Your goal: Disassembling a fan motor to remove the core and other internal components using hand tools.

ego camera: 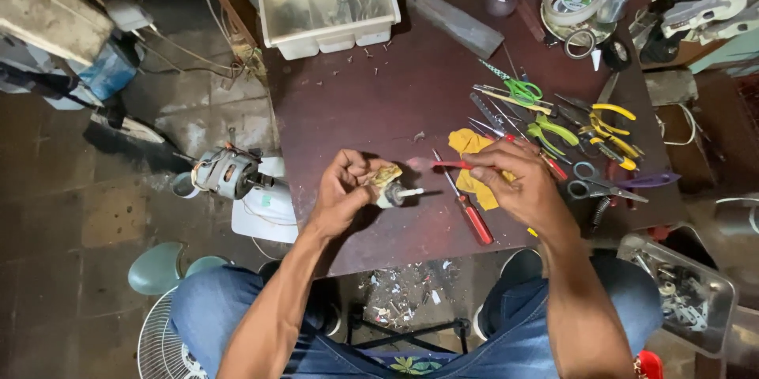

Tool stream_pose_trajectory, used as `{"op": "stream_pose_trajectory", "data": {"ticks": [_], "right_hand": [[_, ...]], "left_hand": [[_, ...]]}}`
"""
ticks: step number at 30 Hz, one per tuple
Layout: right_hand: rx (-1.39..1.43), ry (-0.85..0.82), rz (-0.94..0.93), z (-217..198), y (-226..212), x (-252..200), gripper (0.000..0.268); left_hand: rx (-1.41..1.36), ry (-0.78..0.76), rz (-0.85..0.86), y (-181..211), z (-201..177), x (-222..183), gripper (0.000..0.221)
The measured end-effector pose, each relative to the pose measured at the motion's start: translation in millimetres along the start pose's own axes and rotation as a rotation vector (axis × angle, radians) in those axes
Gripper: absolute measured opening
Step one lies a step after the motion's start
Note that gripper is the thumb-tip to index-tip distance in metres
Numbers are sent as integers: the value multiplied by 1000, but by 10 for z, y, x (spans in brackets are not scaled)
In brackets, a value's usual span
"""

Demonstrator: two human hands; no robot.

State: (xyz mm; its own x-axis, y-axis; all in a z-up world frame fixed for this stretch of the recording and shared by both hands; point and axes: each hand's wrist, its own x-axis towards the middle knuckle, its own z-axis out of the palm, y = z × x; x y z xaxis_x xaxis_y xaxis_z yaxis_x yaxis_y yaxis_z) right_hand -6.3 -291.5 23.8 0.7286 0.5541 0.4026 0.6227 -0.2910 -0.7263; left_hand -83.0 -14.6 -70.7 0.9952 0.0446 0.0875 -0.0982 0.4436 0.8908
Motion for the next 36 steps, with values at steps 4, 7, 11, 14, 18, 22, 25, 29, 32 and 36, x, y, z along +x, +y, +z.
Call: {"op": "stream_pose_trajectory", "data": {"ticks": [4, 7, 11, 14, 18, 22, 25, 29, 32, 36], "right_hand": [[58, 8, 35, 40, 147, -72, 17], [62, 7, 58, 62, 126, -103, 18], [-25, -52, -6, 157, 121, -124, 15], [-225, -28, -60, 150, 265, -152, 13], [-115, -39, -51, 142, 184, -136, 9], [-258, -74, -53, 182, 353, -210, 12], [-344, 55, -41, 166, 343, -182, 11], [-217, -37, -12, 345, 348, -261, 12], [-367, 19, 5, 291, 269, -234, 13], [-192, 36, -16, 271, 169, -201, 9]], "left_hand": [[126, -3, 20, 182, 130, 20, 52], [244, 33, 50, 275, 174, 7, 63], [484, 51, 270, 365, 220, -26, 58], [629, 85, 335, 361, 208, -46, 56], [754, 98, 332, 375, 255, -75, 56], [784, 79, 272, 423, 347, -122, 54], [780, 84, 257, 491, 408, -95, 56], [788, 72, 191, 487, 484, -137, 58], [777, 66, 144, 458, 444, -162, 61], [783, 59, 136, 458, 412, -136, 67]]}}
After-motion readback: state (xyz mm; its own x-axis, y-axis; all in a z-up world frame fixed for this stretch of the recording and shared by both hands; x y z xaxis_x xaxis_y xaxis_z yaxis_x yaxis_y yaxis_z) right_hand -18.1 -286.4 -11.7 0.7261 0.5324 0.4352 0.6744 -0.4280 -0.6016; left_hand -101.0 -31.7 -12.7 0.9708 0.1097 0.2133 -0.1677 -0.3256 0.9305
